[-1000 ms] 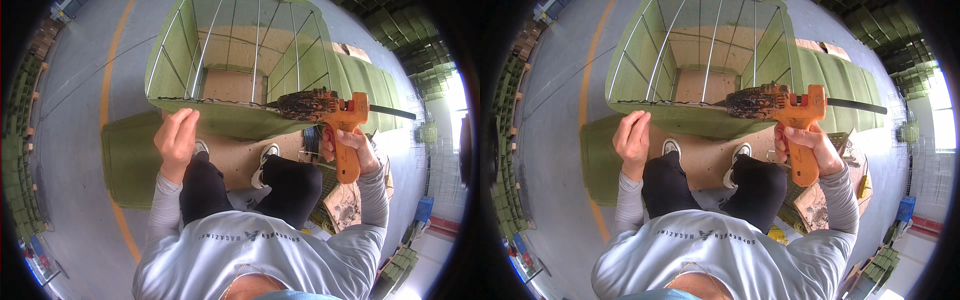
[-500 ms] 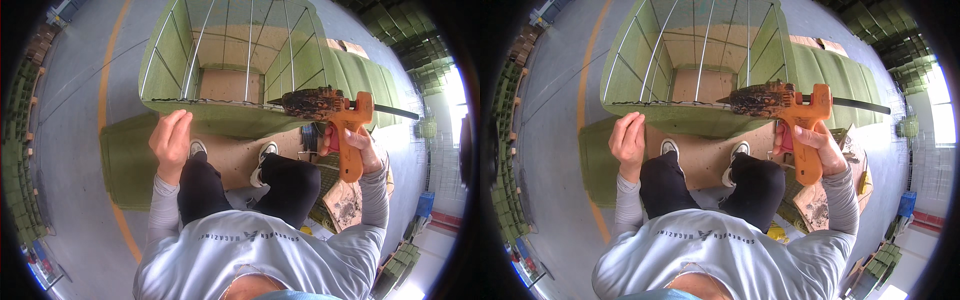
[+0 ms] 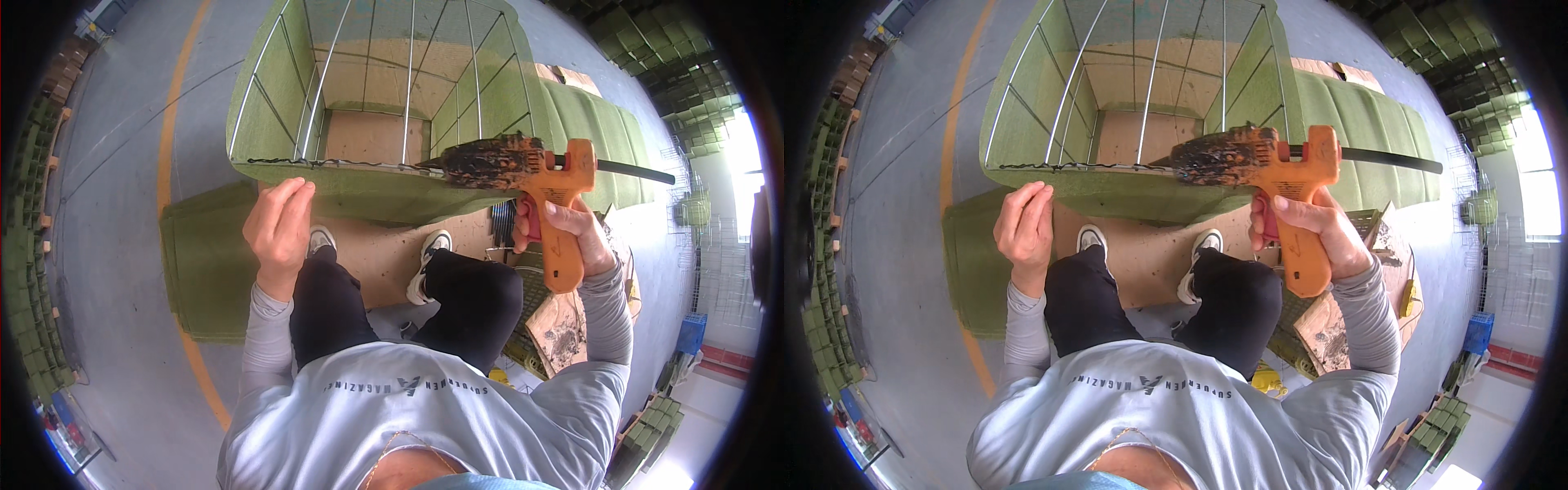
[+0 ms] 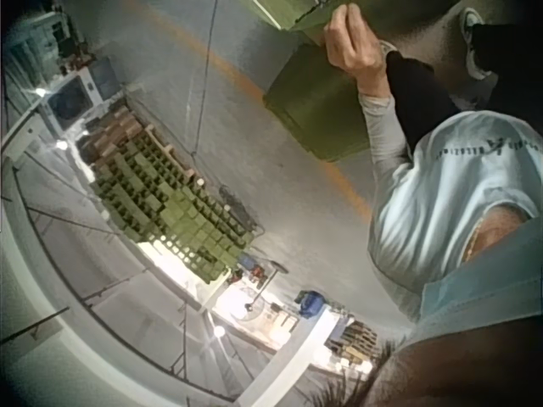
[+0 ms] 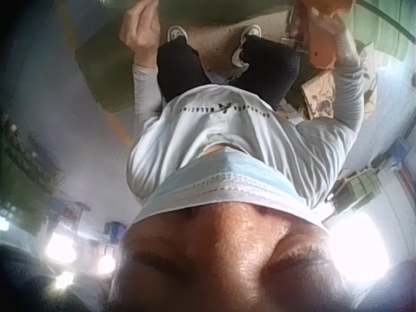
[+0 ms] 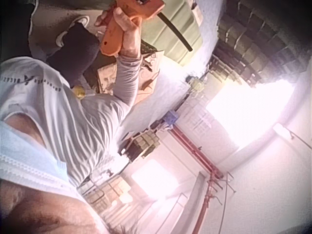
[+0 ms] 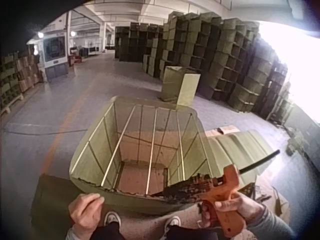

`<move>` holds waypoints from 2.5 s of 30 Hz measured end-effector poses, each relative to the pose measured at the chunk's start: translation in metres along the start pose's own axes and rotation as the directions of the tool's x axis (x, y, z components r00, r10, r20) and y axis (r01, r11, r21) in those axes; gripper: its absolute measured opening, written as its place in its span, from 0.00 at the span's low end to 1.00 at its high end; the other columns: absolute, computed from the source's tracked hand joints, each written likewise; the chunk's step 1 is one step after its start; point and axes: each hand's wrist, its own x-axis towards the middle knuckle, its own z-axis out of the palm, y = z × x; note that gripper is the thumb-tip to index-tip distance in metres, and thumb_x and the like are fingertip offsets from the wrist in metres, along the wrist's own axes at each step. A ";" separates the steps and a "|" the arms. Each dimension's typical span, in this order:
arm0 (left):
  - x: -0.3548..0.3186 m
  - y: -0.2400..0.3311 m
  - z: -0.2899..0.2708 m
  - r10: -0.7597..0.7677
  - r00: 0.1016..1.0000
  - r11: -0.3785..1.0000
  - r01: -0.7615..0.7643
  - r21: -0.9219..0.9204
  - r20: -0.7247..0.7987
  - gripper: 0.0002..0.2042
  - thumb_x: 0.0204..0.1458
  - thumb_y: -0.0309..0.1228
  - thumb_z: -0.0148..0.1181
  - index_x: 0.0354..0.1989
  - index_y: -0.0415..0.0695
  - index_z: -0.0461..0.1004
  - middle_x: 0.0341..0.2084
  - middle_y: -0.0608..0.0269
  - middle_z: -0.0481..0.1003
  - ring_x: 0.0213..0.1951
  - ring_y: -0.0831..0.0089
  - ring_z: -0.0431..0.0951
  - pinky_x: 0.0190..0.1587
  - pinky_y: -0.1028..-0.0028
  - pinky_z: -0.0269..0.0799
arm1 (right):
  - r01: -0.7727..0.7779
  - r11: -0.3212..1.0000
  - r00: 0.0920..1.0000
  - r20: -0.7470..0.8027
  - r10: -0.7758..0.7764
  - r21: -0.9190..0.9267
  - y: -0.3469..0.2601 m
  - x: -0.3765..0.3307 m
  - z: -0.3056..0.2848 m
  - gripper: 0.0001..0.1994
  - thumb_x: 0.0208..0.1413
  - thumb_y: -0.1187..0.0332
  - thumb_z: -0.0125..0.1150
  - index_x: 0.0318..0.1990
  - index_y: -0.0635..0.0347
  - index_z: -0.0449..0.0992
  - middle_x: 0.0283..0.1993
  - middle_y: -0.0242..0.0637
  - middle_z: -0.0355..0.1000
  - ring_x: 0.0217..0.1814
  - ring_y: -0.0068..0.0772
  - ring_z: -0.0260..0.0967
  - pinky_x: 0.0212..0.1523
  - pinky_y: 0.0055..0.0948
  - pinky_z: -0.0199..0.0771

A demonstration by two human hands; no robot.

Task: The recorder is assembling a foam-covered bin by gluing green foam sheets onto a wire cage frame using a hot glue gun.

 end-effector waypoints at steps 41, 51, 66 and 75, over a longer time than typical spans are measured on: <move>-0.001 0.000 0.002 -0.024 1.000 1.000 0.024 -0.013 0.012 0.09 0.42 0.13 0.68 0.34 0.35 0.80 0.32 0.56 0.77 0.33 0.64 0.80 0.33 0.71 0.78 | 0.046 0.998 0.975 -0.216 -0.055 -0.048 0.002 -0.046 -0.025 0.20 0.54 0.62 0.63 0.47 0.68 0.66 0.33 0.43 0.68 0.27 0.38 0.70 0.28 0.35 0.75; 0.000 0.001 0.002 -0.019 1.000 1.000 0.019 -0.021 0.006 0.10 0.43 0.12 0.67 0.34 0.35 0.80 0.33 0.56 0.77 0.33 0.64 0.80 0.34 0.71 0.78 | -0.003 0.998 0.979 -0.205 -0.011 -0.067 -0.005 -0.056 -0.032 0.20 0.53 0.63 0.64 0.46 0.69 0.67 0.35 0.43 0.67 0.29 0.36 0.69 0.27 0.35 0.74; -0.002 0.002 0.003 -0.023 1.000 0.999 0.023 -0.023 0.003 0.10 0.42 0.12 0.67 0.34 0.34 0.79 0.33 0.55 0.77 0.34 0.64 0.80 0.35 0.70 0.79 | 0.003 0.992 0.950 -0.311 -0.041 -0.123 -0.019 -0.069 -0.022 0.15 0.55 0.67 0.62 0.44 0.69 0.69 0.35 0.41 0.69 0.31 0.31 0.70 0.31 0.31 0.74; -0.003 0.001 0.004 -0.014 1.000 1.000 0.013 -0.029 -0.015 0.10 0.42 0.11 0.67 0.34 0.33 0.79 0.33 0.55 0.77 0.34 0.63 0.80 0.35 0.70 0.79 | -0.045 0.991 0.932 -0.363 -0.005 -0.128 -0.025 -0.073 -0.024 0.19 0.53 0.68 0.62 0.49 0.68 0.66 0.37 0.42 0.67 0.32 0.32 0.68 0.28 0.33 0.73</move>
